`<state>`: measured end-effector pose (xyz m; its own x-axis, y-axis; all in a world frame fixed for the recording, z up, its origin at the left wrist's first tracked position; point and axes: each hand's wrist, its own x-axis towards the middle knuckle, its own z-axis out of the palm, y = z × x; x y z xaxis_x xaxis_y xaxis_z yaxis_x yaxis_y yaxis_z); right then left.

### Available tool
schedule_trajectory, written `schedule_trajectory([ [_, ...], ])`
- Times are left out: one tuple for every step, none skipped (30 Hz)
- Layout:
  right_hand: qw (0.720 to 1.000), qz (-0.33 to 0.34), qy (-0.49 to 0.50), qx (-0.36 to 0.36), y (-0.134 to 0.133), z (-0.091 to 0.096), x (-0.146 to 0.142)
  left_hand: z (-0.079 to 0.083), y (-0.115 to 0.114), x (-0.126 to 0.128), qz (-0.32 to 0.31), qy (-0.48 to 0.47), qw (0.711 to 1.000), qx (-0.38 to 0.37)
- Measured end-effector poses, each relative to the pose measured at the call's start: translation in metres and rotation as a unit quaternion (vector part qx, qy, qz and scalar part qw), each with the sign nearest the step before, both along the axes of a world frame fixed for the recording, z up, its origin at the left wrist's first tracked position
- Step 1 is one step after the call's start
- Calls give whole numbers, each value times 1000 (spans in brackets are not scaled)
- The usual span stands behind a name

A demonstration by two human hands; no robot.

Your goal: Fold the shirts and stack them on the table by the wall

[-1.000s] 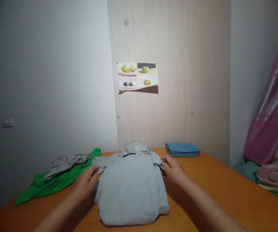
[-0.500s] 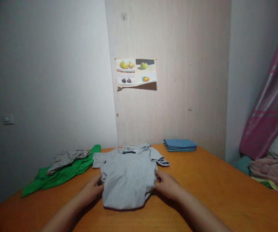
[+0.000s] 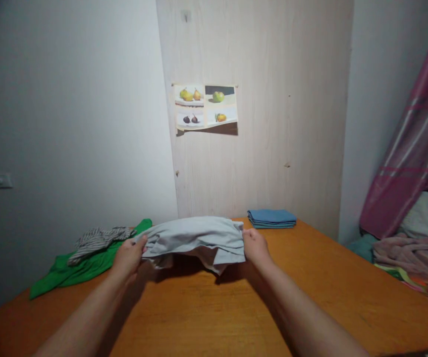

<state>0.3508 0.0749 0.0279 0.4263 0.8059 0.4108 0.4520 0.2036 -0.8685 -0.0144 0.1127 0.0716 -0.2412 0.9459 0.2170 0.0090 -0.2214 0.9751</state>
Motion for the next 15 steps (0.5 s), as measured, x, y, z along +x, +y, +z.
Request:
schedule_trajectory([
  [1000,-13,-5,-8,-3,3,9,6,-1,-12,-3,5,1000,-13],
  [1000,-19,-10,-15,-7,6,17,10,-3,-23,-8,10,1000,-26],
  [999,-17,-13,-25,-11,7,23,13,-6,-33,-12,14,999,-38],
  [999,-12,-15,-37,-16,7,27,15,-11,-41,-13,17,999,-48],
  [999,-9,-15,-49,-20,7,29,16,-16,-46,-9,23,998,-53],
  [998,-11,-16,-60,-25,6,30,15,-23,-49,-4,37,998,-53],
  [997,-17,-21,-65,-30,4,30,12,-31,-49,-3,60,997,-52],
  [997,-22,-30,-66,-35,1,29,8,-40,-48,-9,88,995,-48],
  [997,-23,-38,-62,-40,-1,28,2,-48,-45,-25,115,992,-41],
  [997,-18,-42,-56,-46,-4,26,-5,-57,-42,-47,145,988,-35],
  [998,-4,-39,-52,-53,-7,25,-12,-65,-39,-75,168,983,-24],
  [998,15,-32,-51,-60,-10,24,-21,-71,-38,-102,194,976,-17],
  [998,36,-22,-52,-68,-14,24,-29,-76,-38,-123,229,965,-15],
  [997,56,-16,-54,-76,-17,24,-36,-79,-39,-142,266,953,-11],
  [995,76,-19,-57,-83,-20,25,-43,-80,-40,-156,309,938,-4],
])
